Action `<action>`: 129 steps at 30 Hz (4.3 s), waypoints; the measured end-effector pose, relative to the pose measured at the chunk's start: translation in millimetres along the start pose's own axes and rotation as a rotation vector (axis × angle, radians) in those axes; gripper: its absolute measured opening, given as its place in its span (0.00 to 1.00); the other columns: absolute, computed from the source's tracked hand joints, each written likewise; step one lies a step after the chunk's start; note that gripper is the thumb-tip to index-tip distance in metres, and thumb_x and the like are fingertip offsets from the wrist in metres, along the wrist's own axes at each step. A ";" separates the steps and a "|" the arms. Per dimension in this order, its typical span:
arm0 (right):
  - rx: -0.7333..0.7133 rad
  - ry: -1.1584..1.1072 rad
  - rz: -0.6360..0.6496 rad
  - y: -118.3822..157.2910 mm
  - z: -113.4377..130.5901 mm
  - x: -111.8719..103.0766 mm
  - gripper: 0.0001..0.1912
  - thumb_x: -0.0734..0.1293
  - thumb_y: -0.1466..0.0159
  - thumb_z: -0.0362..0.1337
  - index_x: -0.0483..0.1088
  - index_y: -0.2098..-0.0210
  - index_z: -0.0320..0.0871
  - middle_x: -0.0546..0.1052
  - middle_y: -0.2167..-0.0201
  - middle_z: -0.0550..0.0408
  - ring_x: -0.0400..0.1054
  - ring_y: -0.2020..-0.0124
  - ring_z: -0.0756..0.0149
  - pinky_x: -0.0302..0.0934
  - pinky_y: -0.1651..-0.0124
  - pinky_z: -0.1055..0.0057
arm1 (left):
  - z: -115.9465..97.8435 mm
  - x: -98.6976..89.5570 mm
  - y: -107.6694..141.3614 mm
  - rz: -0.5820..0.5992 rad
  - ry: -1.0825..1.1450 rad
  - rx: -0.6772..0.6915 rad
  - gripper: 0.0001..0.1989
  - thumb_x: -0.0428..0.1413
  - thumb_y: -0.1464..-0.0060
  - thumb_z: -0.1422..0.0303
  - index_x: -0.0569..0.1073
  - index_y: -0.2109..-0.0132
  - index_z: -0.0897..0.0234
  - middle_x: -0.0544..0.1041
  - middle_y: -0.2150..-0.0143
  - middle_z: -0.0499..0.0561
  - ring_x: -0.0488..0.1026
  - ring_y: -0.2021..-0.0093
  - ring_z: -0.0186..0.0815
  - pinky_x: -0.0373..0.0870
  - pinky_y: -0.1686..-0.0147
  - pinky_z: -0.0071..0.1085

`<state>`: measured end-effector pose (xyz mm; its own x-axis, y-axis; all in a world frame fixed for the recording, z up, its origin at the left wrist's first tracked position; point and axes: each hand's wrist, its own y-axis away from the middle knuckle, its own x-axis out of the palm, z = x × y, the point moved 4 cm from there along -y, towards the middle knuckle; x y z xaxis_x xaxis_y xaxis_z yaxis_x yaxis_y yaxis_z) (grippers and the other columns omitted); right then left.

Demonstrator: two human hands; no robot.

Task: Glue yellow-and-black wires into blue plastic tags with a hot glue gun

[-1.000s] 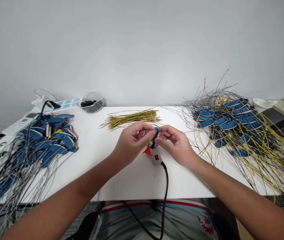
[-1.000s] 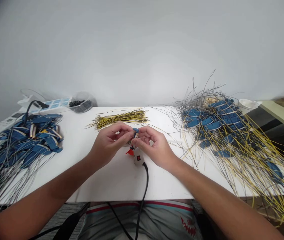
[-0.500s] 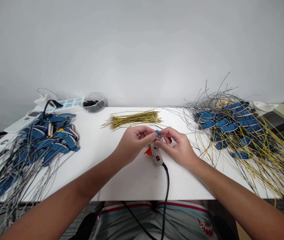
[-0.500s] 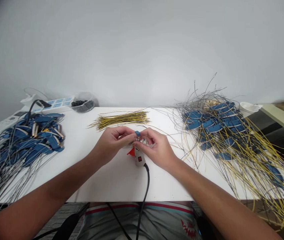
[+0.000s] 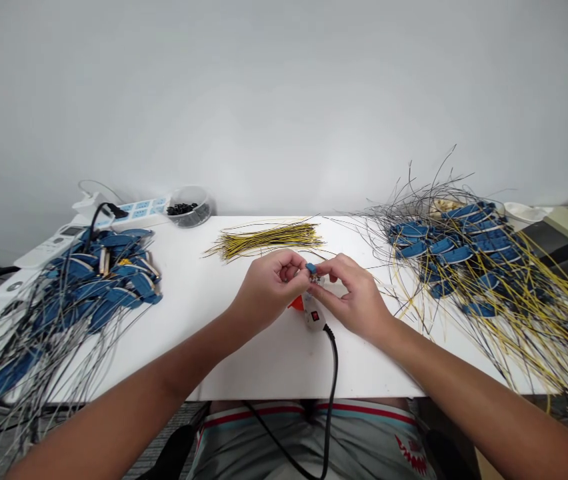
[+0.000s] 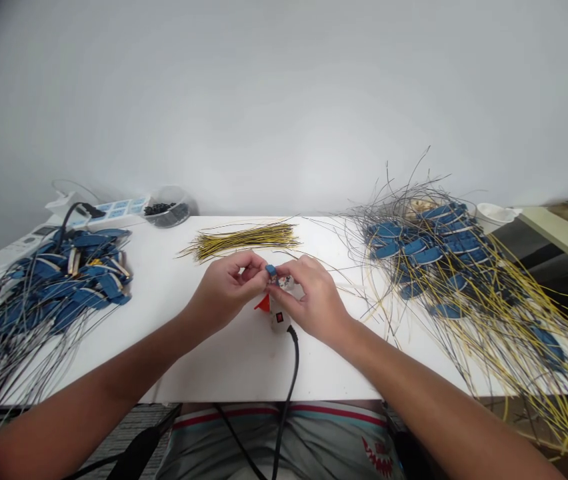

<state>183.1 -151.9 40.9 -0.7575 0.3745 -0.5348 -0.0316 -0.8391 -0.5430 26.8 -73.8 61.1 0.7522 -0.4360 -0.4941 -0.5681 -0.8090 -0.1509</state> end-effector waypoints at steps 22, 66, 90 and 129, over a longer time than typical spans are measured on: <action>0.010 0.098 -0.005 -0.4 -1.8 4.9 0.06 0.70 0.31 0.39 0.74 0.56 0.45 0.76 0.62 0.52 0.66 0.60 0.60 0.60 0.56 0.62 | -1.5 1.6 -1.8 -0.198 -0.551 0.276 0.04 0.54 0.45 0.70 0.70 0.67 0.64 0.72 0.69 0.47 0.63 0.66 0.30 0.54 0.66 0.29; 0.433 -0.784 0.063 -0.5 -22.9 17.7 0.16 0.75 0.35 0.47 0.76 0.53 0.47 0.80 0.63 0.55 0.72 0.62 0.66 0.66 0.54 0.67 | 5.3 1.1 0.5 -0.026 0.326 -0.098 0.16 0.62 0.42 0.55 0.80 0.60 0.64 0.77 0.67 0.48 0.68 0.68 0.27 0.64 0.68 0.24; 0.340 -0.346 0.004 -0.3 -17.1 6.1 0.16 0.75 0.35 0.47 0.75 0.53 0.47 0.75 0.62 0.55 0.66 0.63 0.65 0.60 0.57 0.65 | 5.0 2.3 -2.0 0.017 0.372 -0.125 0.13 0.63 0.44 0.59 0.81 0.63 0.67 0.79 0.67 0.50 0.70 0.68 0.26 0.67 0.68 0.22; 0.431 -0.710 -0.064 -2.3 -18.1 -10.9 0.18 0.72 0.33 0.52 0.76 0.52 0.46 0.83 0.57 0.47 0.77 0.58 0.58 0.69 0.52 0.60 | 4.8 -12.9 -10.3 -0.151 -0.139 0.164 0.08 0.56 0.40 0.66 0.77 0.64 0.64 0.71 0.70 0.46 0.64 0.68 0.28 0.59 0.67 0.26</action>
<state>203.3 -146.9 36.3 -0.9724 0.2098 0.1023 -0.2259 -0.9563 -0.1858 21.3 -57.9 64.9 0.7859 -0.2478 -0.5666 -0.5081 -0.7809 -0.3633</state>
